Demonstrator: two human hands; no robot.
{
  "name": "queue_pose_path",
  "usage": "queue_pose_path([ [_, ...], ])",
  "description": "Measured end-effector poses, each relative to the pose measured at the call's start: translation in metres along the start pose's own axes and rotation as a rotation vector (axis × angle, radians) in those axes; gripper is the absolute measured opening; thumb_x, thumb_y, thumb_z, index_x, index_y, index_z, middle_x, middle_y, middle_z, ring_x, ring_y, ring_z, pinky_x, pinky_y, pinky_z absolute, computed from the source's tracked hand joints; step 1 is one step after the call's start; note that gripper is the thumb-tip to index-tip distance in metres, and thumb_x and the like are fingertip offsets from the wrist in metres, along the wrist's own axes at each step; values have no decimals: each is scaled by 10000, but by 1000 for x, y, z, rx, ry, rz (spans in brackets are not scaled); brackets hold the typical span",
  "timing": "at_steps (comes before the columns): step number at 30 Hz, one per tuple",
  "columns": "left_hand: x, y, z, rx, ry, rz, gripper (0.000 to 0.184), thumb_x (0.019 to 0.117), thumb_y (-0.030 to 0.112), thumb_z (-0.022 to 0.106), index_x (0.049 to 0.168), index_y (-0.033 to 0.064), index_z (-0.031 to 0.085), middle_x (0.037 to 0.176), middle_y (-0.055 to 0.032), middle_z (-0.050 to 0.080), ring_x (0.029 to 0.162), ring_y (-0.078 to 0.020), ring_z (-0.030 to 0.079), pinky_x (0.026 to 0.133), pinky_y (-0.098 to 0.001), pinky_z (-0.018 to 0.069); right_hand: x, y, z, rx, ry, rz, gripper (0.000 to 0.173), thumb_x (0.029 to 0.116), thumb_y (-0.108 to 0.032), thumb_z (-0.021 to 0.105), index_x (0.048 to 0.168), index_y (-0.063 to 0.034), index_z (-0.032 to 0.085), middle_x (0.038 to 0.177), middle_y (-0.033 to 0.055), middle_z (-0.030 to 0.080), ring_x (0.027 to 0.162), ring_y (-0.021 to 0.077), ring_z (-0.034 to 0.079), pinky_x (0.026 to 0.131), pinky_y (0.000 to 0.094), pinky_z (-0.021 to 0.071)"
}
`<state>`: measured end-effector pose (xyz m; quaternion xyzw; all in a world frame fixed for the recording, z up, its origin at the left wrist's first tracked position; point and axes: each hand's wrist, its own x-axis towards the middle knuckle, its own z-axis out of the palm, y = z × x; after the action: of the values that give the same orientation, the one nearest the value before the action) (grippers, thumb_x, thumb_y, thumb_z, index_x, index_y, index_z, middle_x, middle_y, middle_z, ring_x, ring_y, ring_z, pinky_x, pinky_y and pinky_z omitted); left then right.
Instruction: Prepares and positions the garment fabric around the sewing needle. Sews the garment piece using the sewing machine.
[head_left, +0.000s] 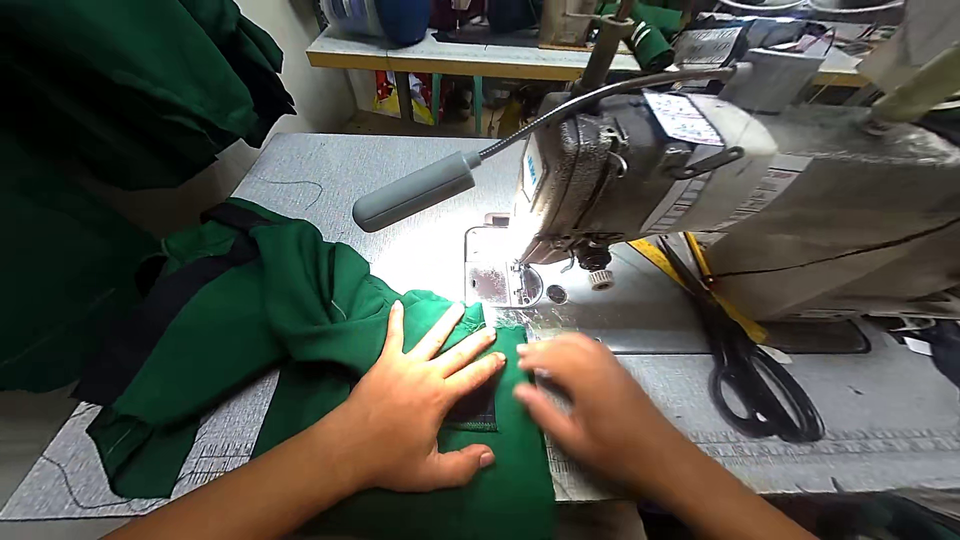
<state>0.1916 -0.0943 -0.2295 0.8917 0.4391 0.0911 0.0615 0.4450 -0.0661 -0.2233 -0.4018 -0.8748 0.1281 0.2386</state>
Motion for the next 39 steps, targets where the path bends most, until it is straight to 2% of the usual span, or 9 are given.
queue_pose_path([
  [2,1,-1,0,4,7,4,820,866,814,364,1531,342,454,1625,82,403,1553,-345,239,1033,-880,153,23,12,0,71,142,245,246,929,-305,664,1057,-105,729,958,39,725,887,176,701,764,386,597],
  [5,1,-1,1,-1,25,10,816,866,814,357,1520,340,471,1621,77,410,1551,-349,244,1027,-883,156,55,26,5,92,232,376,337,877,-195,763,1163,-30,694,1086,139,724,999,282,698,846,486,580],
  [7,1,-2,2,-8,38,14,803,868,813,357,1512,347,478,1621,88,407,1553,-352,236,1029,-885,149,67,35,15,81,262,333,250,830,-168,816,1049,-66,753,1025,105,732,993,266,682,879,513,544],
  [10,-2,-2,3,-30,46,35,788,869,809,364,1502,355,483,1620,85,410,1548,-357,250,1025,-886,146,66,38,19,14,237,293,65,849,-151,772,879,-109,734,883,26,723,886,198,681,867,509,526],
  [16,-2,-4,7,-32,60,70,775,874,813,371,1489,356,487,1606,70,434,1541,-374,262,1002,-897,149,49,25,12,-34,84,295,222,948,-235,592,1026,-219,800,866,-46,674,938,160,640,859,450,521],
  [21,20,-11,4,-61,12,65,805,869,813,363,1514,345,473,1630,74,395,1552,-352,238,1029,-888,136,57,59,-8,-342,109,192,165,927,-148,649,959,-56,781,950,156,742,980,383,688,905,621,497],
  [23,29,-16,3,-60,-4,70,817,875,816,347,1527,338,460,1639,67,381,1558,-359,215,1030,-888,125,48,61,-18,-361,143,90,262,929,-225,562,967,-69,769,991,121,740,1027,342,686,896,573,522],
  [28,29,-17,4,-55,-4,89,814,884,812,327,1538,342,449,1635,64,388,1559,-350,216,1040,-885,111,15,49,-16,-76,-16,-142,406,1061,-375,402,1291,-174,670,1243,-32,707,1248,132,599,1060,415,467],
  [39,27,-18,2,-64,-28,108,788,891,786,354,1539,347,447,1638,68,382,1571,-332,179,1054,-879,79,10,52,-11,-70,-9,-118,498,1032,-527,428,1320,-192,655,1272,-33,688,1249,134,580,1058,429,439],
])
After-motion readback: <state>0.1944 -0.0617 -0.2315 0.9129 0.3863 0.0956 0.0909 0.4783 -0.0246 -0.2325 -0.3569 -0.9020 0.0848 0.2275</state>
